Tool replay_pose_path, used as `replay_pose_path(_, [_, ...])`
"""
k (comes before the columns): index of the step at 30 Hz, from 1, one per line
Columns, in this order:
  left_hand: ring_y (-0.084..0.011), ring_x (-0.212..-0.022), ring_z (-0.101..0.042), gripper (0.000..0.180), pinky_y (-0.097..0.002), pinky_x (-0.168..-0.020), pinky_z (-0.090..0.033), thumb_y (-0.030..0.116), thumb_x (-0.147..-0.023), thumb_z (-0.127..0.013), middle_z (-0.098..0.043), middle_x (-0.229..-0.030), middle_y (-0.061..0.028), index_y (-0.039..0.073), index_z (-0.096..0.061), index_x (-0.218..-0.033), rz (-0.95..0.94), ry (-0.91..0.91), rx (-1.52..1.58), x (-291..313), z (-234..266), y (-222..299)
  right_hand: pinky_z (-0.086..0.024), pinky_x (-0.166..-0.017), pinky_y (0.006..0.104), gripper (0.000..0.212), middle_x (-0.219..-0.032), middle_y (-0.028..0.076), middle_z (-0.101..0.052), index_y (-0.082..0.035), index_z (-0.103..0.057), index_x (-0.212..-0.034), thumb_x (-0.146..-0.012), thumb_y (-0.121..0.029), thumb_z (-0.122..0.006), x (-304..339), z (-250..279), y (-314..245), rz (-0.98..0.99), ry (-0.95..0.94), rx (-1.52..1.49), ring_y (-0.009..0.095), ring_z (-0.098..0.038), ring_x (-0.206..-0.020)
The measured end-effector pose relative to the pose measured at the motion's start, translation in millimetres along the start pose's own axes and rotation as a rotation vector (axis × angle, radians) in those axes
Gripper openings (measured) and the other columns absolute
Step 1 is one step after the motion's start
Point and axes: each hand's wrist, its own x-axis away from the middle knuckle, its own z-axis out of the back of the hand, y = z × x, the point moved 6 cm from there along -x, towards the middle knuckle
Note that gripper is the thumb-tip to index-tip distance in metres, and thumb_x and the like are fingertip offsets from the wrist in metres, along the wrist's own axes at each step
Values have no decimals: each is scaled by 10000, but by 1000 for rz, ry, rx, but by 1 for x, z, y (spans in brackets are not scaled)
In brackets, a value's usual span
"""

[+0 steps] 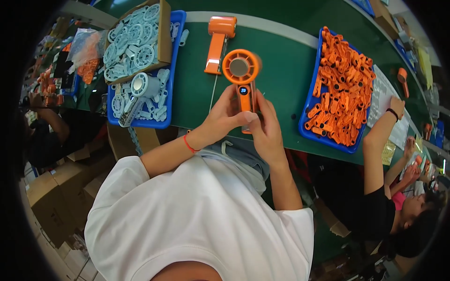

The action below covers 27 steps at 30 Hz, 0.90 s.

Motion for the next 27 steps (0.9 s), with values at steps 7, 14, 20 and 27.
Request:
replay_pose_path(7, [-200,-750,-644,322,-306,-658,-513,267,-793,-541,-623,-781,-125,-14,-538,-948,-91,100,-808,-153,-8,93,-457,-759,387,338,-945,156,-545,-72,-537,-1131,-816,-188,-584,-21,147,-31,-65,271,1442,337,-563,-872])
replay_pose_path(14, [-250,-1010,-602,487,-358,-844,-478,434,-730,-581,-627,-1065,-104,50,-614,-1029,22,320,-1450,-356,34,75,-469,-675,422,209,-901,136,-526,-90,-534,-966,-811,-216,-599,-27,130,-5,-117,346,1364,337,-573,-825])
replay_pose_path(20, [-344,-1150,-438,799,-480,-932,-370,591,-737,-578,-441,-1233,-203,5,-374,-1241,-301,931,-1392,-397,81,131,-456,-655,356,274,-902,119,-525,-25,-514,-980,-759,-93,-659,-19,156,-5,-84,469,989,278,-551,-773])
replay_pose_path(27, [-268,-995,-544,516,-409,-890,-445,404,-748,-670,-524,-1104,-113,62,-508,-1098,-103,733,-1016,-493,278,115,-458,-668,264,266,-955,87,-520,-4,-591,-1058,-793,-31,-608,-36,157,-32,199,471,822,165,-553,-801])
